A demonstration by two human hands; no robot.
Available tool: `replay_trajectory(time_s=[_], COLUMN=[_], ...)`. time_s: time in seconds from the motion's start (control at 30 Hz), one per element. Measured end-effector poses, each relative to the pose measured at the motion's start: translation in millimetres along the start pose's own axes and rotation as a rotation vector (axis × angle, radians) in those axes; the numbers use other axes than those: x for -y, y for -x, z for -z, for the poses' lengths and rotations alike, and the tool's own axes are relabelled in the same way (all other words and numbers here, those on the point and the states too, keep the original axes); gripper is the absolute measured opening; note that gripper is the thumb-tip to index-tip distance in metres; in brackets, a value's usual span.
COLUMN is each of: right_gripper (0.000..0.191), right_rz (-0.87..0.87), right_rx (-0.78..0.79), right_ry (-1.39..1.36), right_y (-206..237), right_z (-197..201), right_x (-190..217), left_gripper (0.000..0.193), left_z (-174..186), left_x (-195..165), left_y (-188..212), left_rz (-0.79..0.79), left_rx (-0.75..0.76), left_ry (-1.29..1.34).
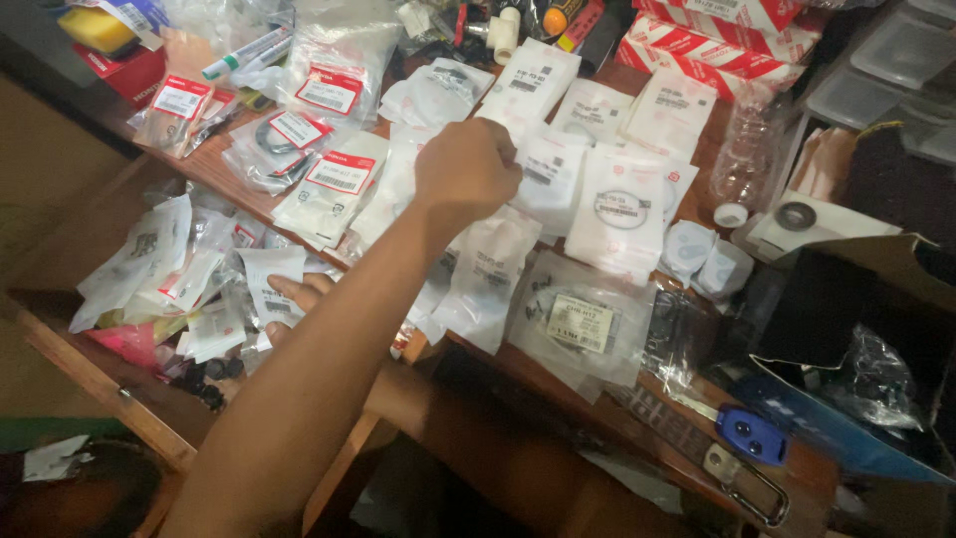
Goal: The person sorts through small packaged parts in an open drawer, picking up individual bags, turning them over to read labels, and placing them back or aside. The person handles multiple plastic bags containing small mechanical parts and occasionally moves items between the drawer and the table surface.
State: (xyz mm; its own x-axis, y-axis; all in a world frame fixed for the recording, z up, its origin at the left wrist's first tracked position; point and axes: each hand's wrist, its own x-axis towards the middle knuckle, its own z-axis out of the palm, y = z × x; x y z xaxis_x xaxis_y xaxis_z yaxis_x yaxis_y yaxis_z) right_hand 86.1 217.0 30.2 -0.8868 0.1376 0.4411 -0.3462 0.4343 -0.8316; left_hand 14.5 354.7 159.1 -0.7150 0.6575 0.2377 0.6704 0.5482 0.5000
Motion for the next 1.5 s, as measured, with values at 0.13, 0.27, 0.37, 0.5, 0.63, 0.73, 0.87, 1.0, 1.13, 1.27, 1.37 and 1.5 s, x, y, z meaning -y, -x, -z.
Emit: replay_trajectory(time_s=[0.13, 0.27, 0.37, 0.5, 0.63, 0.73, 0.87, 1.0, 1.13, 1.27, 1.37, 1.5], right_gripper=[0.049, 0.038, 0.054, 0.035, 0.036, 0.036, 0.035, 0.034, 0.049, 0.041, 0.036, 0.035], right_rz=[0.067, 0.208, 0.259, -0.040, 0.163, 0.118, 0.164, 0.151, -0.088, 0.030, 0.068, 0.116], right_rx=[-0.034, -0.145, -0.395, -0.216, -0.174, -0.142, -0.126, -0.106, -0.166, -0.181, -0.058, 0.020], right_ry=[-0.087, -0.337, 0.036, -0.159, -0.159, -0.254, -0.307, -0.315, -0.277, -0.250, -0.149, -0.108], right_y=[8, 6, 3, 3, 4, 4, 3, 5, 10, 14, 17, 31], right_z=[6, 9, 18, 35, 39, 38, 40, 41, 38, 34, 25, 15], right_x=[-3, -4, 3, 18, 33, 40, 45, 44, 39, 28, 20, 12], left_gripper=[0.015, 0.022, 0.027, 0.031, 0.030, 0.021, 0.018, 0.021, 0.018, 0.015, 0.021, 0.013], left_z=[16, 70, 104, 97, 70, 60, 57, 59, 84, 115, 105, 42], left_x=[-5, 30, 77, 128, 147, 149, 153, 158, 147, 99, 47, -7], left_y=[22, 81, 155, 230, 261, 264, 261, 256, 235, 188, 133, 45], left_rz=[-0.173, -0.236, 0.052, 0.250, 0.404, 0.359, 0.296, 0.392, 0.099, 0.038, 0.066, -0.069], left_rx=[-0.119, -0.414, -0.476, -0.608, -0.524, -0.506, -0.505, -0.491, -0.600, -0.514, -0.301, -0.260], left_ry=[-0.122, -0.031, 0.188, 0.388, 0.658, 0.705, 0.794, 0.707, 0.418, 0.780, 0.989, 0.325])
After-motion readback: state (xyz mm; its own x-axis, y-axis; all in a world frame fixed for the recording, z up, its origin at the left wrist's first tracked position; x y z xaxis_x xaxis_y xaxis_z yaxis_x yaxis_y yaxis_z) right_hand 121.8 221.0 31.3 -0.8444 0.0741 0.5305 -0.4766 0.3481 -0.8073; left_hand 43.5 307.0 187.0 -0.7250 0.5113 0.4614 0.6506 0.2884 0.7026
